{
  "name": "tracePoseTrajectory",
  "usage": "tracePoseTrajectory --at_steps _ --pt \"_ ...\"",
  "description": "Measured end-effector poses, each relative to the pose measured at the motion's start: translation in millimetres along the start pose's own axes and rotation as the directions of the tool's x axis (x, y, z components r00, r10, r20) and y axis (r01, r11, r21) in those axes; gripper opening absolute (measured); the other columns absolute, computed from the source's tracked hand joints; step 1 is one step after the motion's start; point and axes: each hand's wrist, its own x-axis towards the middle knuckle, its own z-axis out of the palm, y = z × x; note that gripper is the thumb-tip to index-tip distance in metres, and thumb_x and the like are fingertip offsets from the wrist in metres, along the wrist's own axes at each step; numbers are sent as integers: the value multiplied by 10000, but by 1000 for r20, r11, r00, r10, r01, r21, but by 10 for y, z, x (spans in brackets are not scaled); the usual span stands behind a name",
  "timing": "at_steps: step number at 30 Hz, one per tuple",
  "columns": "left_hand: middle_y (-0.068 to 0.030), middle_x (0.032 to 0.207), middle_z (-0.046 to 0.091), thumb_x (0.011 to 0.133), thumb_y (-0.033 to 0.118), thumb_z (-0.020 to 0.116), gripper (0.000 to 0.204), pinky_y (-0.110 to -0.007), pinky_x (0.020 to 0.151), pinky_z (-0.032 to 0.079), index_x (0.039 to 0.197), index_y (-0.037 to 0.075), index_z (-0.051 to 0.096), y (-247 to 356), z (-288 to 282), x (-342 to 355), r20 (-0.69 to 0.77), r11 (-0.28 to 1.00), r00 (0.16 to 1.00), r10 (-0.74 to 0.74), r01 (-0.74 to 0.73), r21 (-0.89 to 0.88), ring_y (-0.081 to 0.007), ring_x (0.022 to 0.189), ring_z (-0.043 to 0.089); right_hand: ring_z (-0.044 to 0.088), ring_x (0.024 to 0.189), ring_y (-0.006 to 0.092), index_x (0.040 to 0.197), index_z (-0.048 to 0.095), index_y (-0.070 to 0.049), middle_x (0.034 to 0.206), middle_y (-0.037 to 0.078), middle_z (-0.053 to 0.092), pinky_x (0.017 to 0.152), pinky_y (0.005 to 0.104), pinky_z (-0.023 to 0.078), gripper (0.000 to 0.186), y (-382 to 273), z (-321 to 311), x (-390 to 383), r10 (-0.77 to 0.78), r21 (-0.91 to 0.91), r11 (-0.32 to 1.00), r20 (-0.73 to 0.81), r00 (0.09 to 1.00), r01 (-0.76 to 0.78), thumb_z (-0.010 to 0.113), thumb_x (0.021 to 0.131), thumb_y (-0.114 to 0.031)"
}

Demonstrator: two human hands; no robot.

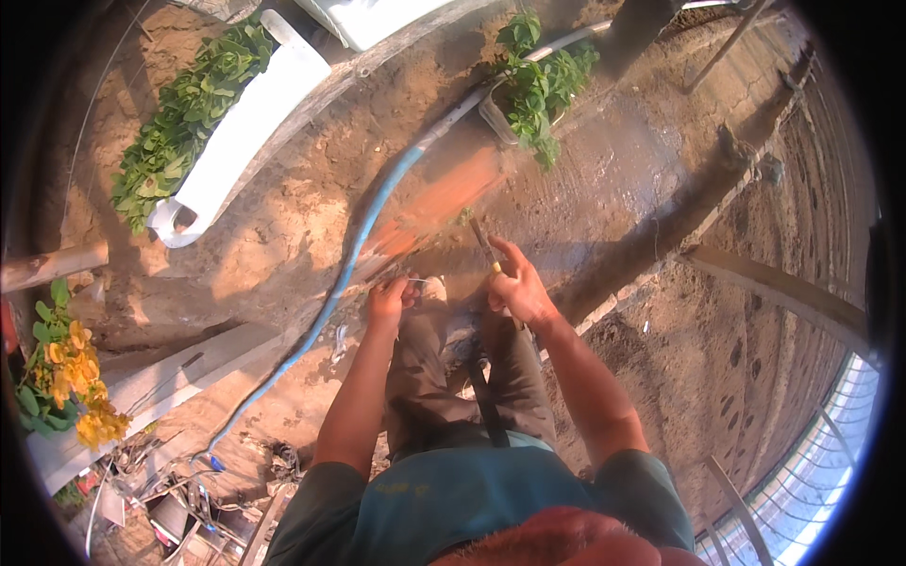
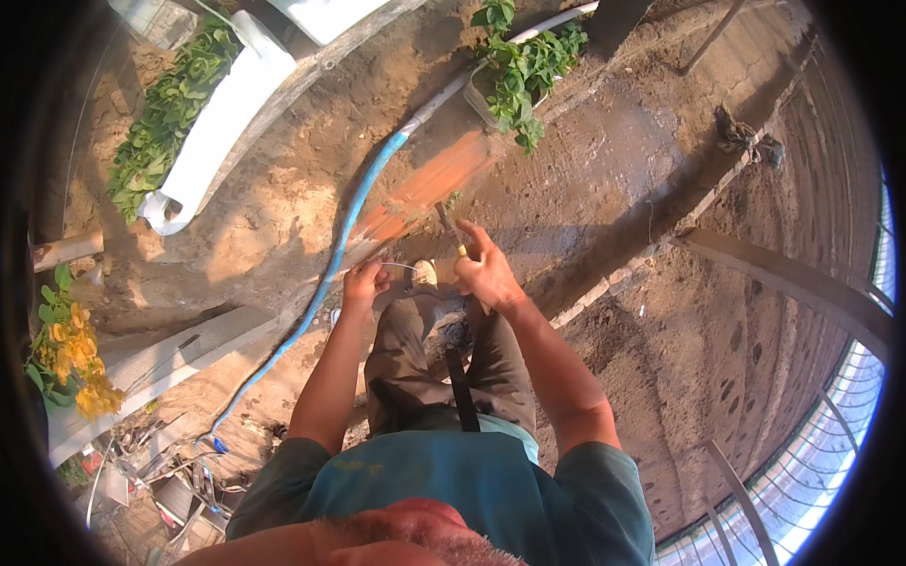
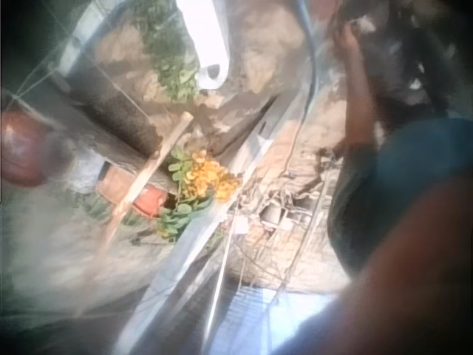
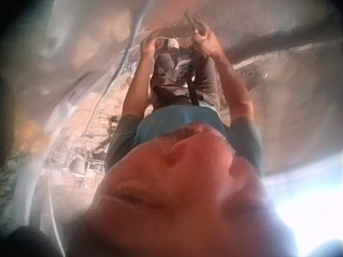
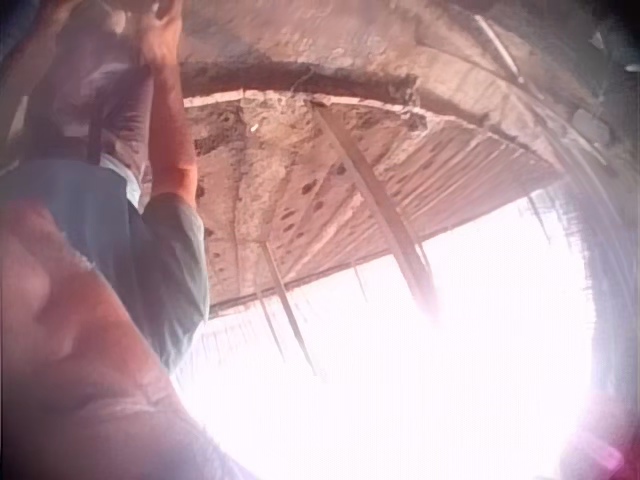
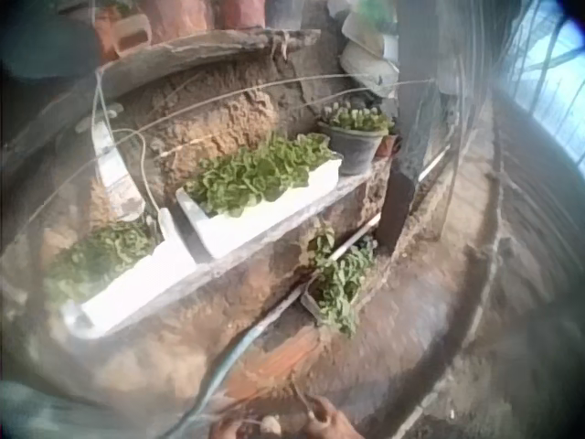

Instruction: The person walks through a greenhouse and a cluttered workshop to retrieve a pair of pliers. They then return to a blue hose and use the pliers to tighten a fitting on the hose connection.

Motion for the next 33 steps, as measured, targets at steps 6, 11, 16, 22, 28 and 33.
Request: tracePoseTrajectory --at_steps 6,11,16,22,28,33 --pt "13 808 629 945 255 613 204 -272 640 498 993 62 660 -331 326 759 27 992 999 21 -17 -129 -142 765 656 605 619 173 1324 462 41 807 88 616 554 313 517 478 416 -233 842 -119 159 980 -4 993 118 545 885 -130" --pt "0 832 658 961 265 594 234 -265 636 498 986 51 686 -706 363 1660 51 987 993 105 -97 -125 -131 773 657 606 603 172 1227 510 16 787 66 607 557 307 517 322 831 -261 1579 -80 275 959 14 997 73 555 949 -140" --pt "-62 926 709 960 206 579 237 -273 671 524 1015 9 699 -800 393 2394 152 986 975 161 -153 -64 -129 810 670 560 613 148 960 578 -10 738 43 576 589 294 484 208 1352 -317 2417 -353 -95 933 -56 934 347 605 776 -103" --pt "-62 878 699 956 251 602 282 -274 708 493 1013 -2 713 -683 505 2970 244 946 914 324 -322 -48 -140 809 646 515 640 131 840 639 -5 672 63 580 633 316 454 245 1574 -66 3202 -364 -449 850 -119 924 276 732 805 -229" --pt "-109 972 723 972 216 608 259 -280 668 500 827 3 636 -631 492 3274 233 904 874 426 -422 -70 -119 727 612 621 719 152 943 685 -16 782 112 672 680 321 501 227 1950 -97 3624 -412 -459 788 103 905 410 731 845 -216" --pt "-16 806 671 966 299 603 296 -274 692 485 995 42 747 -562 412 3336 234 830 815 530 -555 56 -116 758 585 664 759 187 990 699 -18 807 120 695 712 312 518 258 2019 -3 3510 -575 -428 735 16 818 525 751 838 -220"
